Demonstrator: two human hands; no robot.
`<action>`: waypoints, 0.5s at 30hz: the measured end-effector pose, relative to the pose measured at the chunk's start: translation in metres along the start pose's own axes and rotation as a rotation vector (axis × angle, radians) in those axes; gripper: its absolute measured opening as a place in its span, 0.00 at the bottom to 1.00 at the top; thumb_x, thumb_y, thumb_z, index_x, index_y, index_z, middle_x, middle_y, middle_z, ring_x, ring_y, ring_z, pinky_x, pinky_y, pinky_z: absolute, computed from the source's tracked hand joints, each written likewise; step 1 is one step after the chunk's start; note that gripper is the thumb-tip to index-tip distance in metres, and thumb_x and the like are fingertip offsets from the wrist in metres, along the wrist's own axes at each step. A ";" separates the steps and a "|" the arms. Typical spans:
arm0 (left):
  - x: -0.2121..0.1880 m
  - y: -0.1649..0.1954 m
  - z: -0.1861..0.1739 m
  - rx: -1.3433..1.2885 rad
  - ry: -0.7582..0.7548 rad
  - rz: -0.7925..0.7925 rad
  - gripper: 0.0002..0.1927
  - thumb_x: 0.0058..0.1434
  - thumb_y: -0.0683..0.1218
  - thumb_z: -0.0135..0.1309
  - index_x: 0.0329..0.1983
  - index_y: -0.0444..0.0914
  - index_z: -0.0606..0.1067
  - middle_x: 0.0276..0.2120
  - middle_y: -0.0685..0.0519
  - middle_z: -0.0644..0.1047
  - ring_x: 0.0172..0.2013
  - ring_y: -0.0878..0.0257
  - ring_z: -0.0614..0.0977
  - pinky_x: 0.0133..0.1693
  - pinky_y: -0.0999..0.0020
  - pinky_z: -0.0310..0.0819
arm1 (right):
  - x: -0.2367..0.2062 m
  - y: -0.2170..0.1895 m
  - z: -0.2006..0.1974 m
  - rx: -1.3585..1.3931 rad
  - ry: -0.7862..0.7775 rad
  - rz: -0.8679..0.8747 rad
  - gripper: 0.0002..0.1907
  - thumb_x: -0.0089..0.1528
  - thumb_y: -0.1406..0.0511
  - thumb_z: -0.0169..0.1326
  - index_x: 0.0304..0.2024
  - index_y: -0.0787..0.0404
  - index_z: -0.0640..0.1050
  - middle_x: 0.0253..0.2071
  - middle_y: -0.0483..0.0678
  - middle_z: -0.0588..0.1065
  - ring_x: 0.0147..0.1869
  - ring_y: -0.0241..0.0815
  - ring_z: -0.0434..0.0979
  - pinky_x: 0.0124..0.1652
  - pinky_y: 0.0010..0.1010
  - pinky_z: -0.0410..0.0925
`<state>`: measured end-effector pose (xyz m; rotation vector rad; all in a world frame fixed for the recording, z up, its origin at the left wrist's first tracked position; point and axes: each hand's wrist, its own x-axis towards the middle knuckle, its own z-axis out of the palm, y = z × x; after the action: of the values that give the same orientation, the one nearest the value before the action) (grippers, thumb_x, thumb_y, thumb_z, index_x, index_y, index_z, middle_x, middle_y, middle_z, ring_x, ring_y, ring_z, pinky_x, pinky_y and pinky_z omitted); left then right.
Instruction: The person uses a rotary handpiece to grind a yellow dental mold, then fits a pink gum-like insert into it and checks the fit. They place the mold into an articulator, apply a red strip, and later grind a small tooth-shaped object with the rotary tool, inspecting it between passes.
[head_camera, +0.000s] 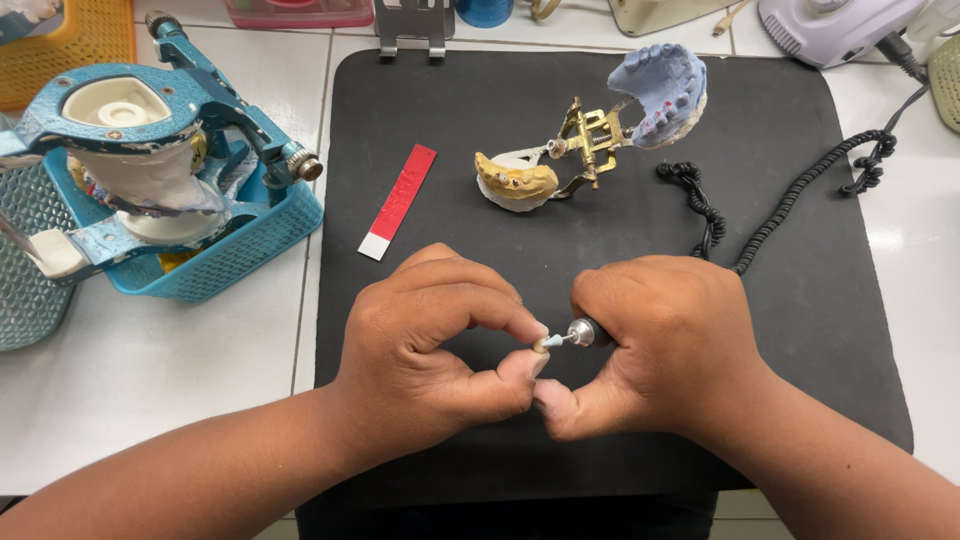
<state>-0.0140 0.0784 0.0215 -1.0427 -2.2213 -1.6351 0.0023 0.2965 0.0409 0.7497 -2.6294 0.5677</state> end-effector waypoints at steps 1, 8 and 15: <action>0.000 0.000 0.000 -0.003 -0.001 -0.004 0.09 0.51 0.42 0.69 0.34 0.41 0.80 0.35 0.57 0.82 0.37 0.67 0.81 0.36 0.74 0.75 | 0.000 0.000 0.000 0.005 -0.001 0.010 0.34 0.42 0.39 0.63 0.14 0.59 0.65 0.13 0.47 0.61 0.16 0.48 0.64 0.18 0.38 0.57; 0.000 0.000 0.000 0.000 -0.001 0.001 0.09 0.51 0.42 0.69 0.34 0.41 0.80 0.35 0.57 0.82 0.37 0.67 0.81 0.37 0.74 0.74 | 0.000 0.000 0.000 0.009 0.000 -0.002 0.33 0.43 0.40 0.62 0.15 0.59 0.66 0.14 0.47 0.61 0.17 0.48 0.65 0.19 0.38 0.58; 0.000 0.000 0.000 0.033 0.004 0.012 0.09 0.50 0.42 0.69 0.33 0.41 0.80 0.35 0.57 0.82 0.37 0.66 0.81 0.37 0.74 0.74 | -0.001 0.000 0.000 -0.023 -0.010 0.003 0.34 0.42 0.39 0.62 0.14 0.59 0.66 0.12 0.47 0.62 0.16 0.47 0.65 0.17 0.38 0.57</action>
<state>-0.0138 0.0786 0.0217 -1.0417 -2.2276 -1.5882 0.0025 0.2970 0.0405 0.7437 -2.6419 0.5350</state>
